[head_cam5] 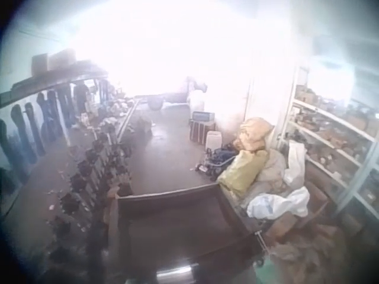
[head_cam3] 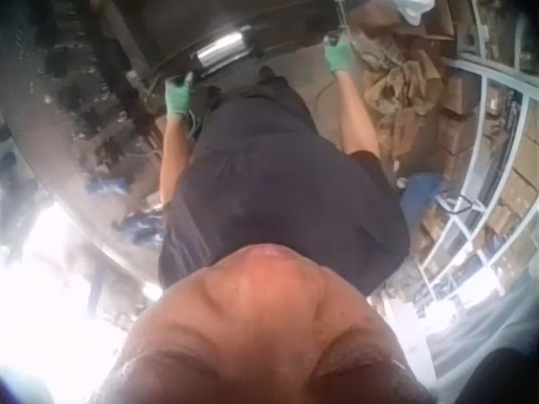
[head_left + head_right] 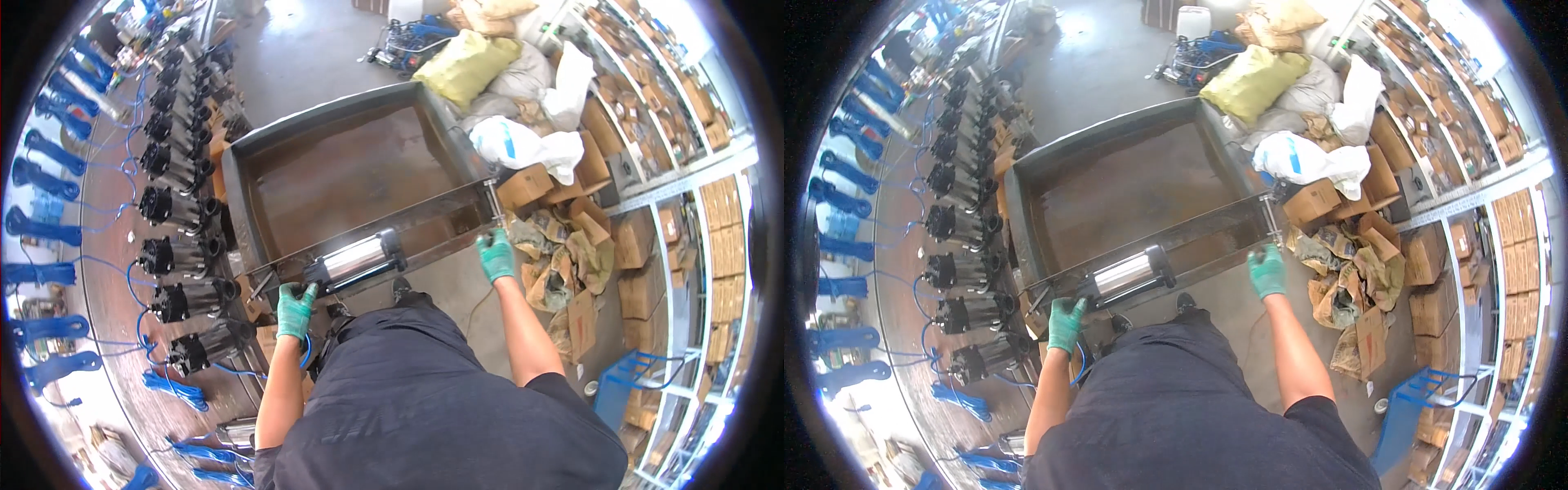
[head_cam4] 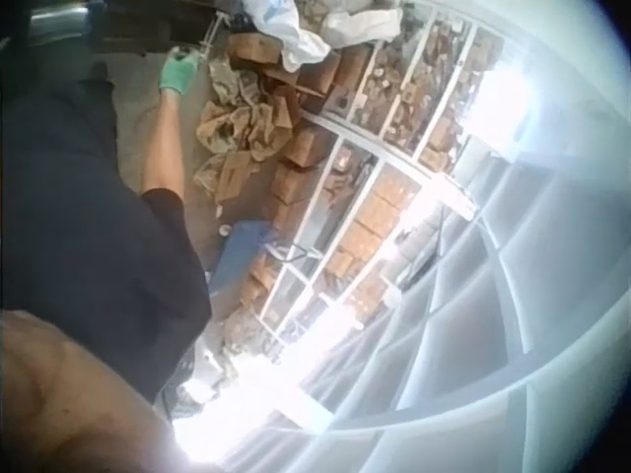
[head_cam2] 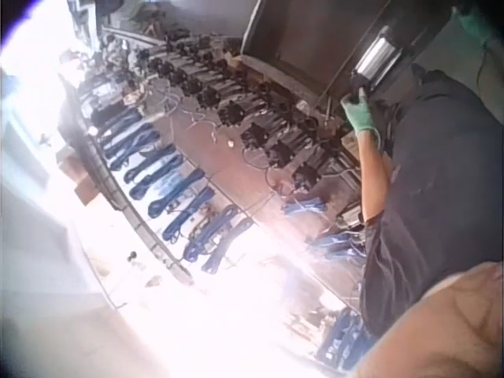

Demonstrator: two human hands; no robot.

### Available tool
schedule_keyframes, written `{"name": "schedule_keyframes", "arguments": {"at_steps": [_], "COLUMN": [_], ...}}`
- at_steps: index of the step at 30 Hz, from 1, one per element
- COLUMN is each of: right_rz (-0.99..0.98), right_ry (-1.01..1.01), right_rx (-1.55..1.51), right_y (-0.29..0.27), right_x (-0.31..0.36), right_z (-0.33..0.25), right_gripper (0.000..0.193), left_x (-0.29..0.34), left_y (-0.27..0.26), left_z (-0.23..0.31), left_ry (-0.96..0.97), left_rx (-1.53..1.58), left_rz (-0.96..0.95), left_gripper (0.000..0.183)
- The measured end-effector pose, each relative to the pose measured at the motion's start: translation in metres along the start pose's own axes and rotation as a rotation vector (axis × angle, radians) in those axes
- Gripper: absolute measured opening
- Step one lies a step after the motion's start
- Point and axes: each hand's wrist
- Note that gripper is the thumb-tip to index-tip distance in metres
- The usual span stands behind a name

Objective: The person, wearing gloves, immerses a metal submersible pump component into a tank of water to check for leaks, rotates it, and then lifts it out to place it on a workbench alongside several other pump units.

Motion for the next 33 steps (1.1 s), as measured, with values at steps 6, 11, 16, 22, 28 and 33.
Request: {"name": "schedule_keyframes", "arguments": {"at_steps": [6,11,16,22,28,33], "right_rz": [0.091,-0.161,-0.312,-0.316,-0.269,-0.495], "right_ry": [0.107,0.028,-0.058,-0.085,-0.028,0.156], "right_rx": [0.400,0.585,0.704,0.692,0.708,-0.063], "right_y": [-0.022,-0.034,-0.031,-0.047,-0.027,-0.079], "right_x": [-0.031,-0.076,-0.103,-0.094,-0.119,-0.095], "right_z": [0.035,0.012,0.017,-0.009,0.020,-0.025], "right_gripper": [0.067,0.051,0.038,0.034,0.036,0.025], "left_x": [0.005,-0.003,0.004,0.008,-0.009,-0.008], "left_y": [0.020,0.030,0.037,0.038,0.035,0.032], "left_z": [0.029,0.009,0.035,0.032,0.013,0.020], "left_ry": [-0.041,0.187,0.082,0.010,0.118,0.079], "left_rx": [-0.197,-0.395,-0.400,-0.440,-0.451,-0.357], "left_rz": [0.043,0.198,0.174,0.182,0.124,0.077], "left_gripper": [0.064,0.072,0.073,0.077,0.082,0.083]}}
Point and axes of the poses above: each hand's wrist, its own x-axis away from the middle knuckle, its own y-axis out of the palm, z = x × y, and after that the axes turned 7 degrees about -z, right-handed
